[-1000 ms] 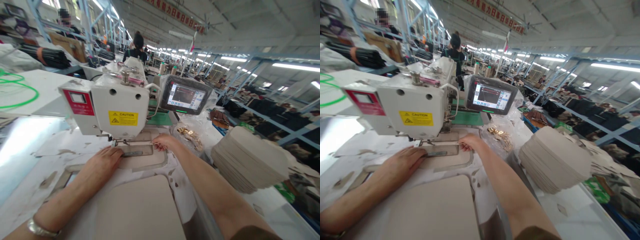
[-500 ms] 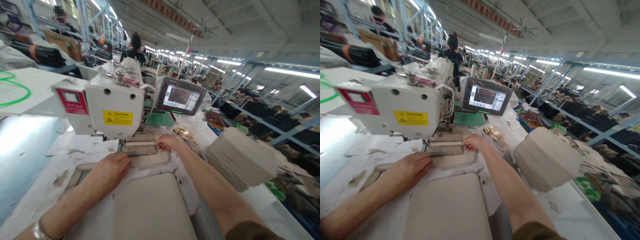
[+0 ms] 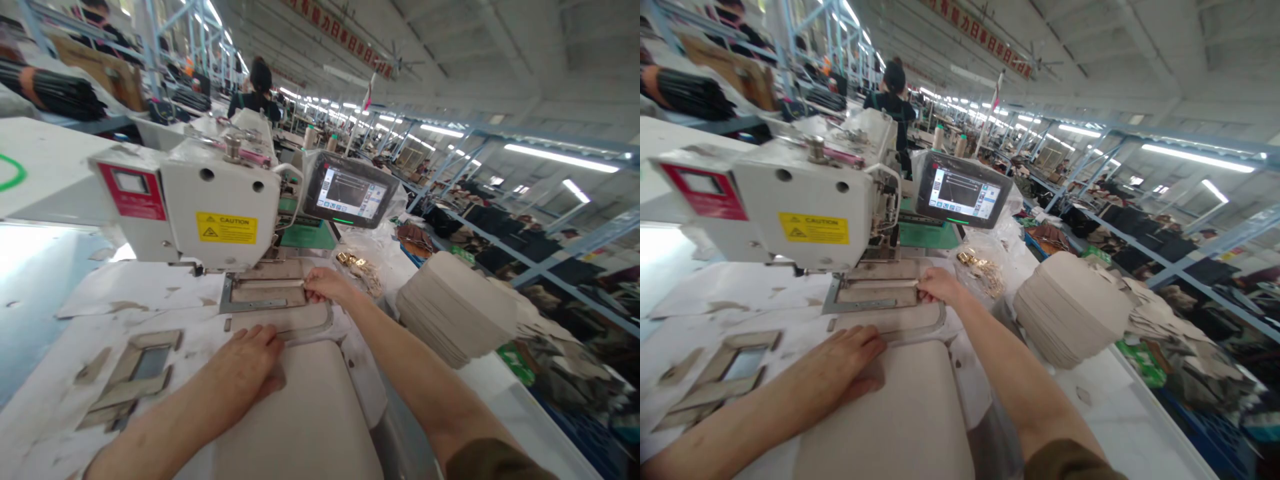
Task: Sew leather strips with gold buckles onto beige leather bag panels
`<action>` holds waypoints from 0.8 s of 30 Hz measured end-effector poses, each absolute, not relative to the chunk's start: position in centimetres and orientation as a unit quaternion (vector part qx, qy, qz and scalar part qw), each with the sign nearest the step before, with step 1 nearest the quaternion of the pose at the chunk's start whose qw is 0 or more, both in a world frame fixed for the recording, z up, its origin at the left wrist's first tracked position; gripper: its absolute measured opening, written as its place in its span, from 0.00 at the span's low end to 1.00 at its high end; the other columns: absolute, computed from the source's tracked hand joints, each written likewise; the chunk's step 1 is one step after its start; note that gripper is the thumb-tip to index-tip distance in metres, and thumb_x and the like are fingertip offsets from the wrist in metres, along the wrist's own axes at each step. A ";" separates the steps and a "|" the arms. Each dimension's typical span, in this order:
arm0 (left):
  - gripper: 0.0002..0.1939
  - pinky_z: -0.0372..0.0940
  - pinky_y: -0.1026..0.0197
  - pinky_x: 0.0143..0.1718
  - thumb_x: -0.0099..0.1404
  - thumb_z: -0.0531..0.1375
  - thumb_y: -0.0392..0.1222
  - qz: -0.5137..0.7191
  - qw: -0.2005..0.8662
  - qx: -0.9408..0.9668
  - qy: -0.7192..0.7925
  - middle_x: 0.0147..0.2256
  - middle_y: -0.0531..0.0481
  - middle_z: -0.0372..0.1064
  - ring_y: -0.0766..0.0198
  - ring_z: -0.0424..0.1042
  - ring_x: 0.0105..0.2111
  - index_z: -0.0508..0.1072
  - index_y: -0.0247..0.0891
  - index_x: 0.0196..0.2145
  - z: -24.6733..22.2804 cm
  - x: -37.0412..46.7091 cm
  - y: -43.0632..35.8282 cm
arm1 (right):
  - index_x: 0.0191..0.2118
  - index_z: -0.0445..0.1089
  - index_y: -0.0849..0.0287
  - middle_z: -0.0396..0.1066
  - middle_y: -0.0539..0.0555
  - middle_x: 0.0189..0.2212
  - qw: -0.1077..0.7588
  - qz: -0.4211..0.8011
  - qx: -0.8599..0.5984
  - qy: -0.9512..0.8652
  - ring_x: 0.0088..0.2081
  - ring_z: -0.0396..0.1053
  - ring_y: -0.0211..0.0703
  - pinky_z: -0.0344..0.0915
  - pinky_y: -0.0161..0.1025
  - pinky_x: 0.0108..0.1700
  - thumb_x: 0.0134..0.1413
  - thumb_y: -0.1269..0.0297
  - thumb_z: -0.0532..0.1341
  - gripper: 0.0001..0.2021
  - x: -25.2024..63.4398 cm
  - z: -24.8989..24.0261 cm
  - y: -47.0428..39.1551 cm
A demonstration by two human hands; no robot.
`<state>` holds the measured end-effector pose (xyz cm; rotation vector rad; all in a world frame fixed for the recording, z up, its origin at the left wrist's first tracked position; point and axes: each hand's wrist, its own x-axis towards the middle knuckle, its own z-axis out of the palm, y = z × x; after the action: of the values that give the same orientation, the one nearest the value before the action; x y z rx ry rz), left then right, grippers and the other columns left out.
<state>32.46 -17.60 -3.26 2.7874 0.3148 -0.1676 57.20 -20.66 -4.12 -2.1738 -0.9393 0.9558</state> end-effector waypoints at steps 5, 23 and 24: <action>0.15 0.67 0.44 0.53 0.63 0.54 0.28 -0.023 0.137 0.987 0.084 0.46 0.40 0.74 0.48 0.72 0.49 0.76 0.35 0.44 -3.1 32.6 -18.5 | 0.25 0.66 0.59 0.63 0.45 0.22 0.311 0.193 -0.815 -0.449 0.30 0.65 0.36 0.60 0.31 0.34 0.51 0.73 0.65 0.09 58.1 -3.9 -22.0; 0.12 0.68 0.54 0.36 0.65 0.49 0.32 -0.006 0.185 0.980 0.074 0.34 0.46 0.77 0.52 0.78 0.36 0.70 0.41 0.40 -4.5 32.7 -18.2 | 0.28 0.63 0.56 0.62 0.45 0.22 0.434 0.225 -0.806 -0.335 0.25 0.61 0.37 0.57 0.34 0.28 0.43 0.58 0.62 0.10 58.5 0.0 -35.7; 0.11 0.68 0.54 0.37 0.66 0.49 0.35 -0.009 0.200 0.977 0.078 0.35 0.46 0.77 0.52 0.78 0.37 0.70 0.41 0.40 -4.5 32.7 -18.1 | 0.29 0.63 0.56 0.63 0.45 0.22 0.421 0.256 -0.814 -0.307 0.24 0.61 0.37 0.57 0.33 0.28 0.43 0.56 0.63 0.11 58.7 1.2 -38.8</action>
<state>32.68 -18.06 -4.50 2.7300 0.2170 -0.0249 58.72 -38.75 1.22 -2.0400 -0.7680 0.6420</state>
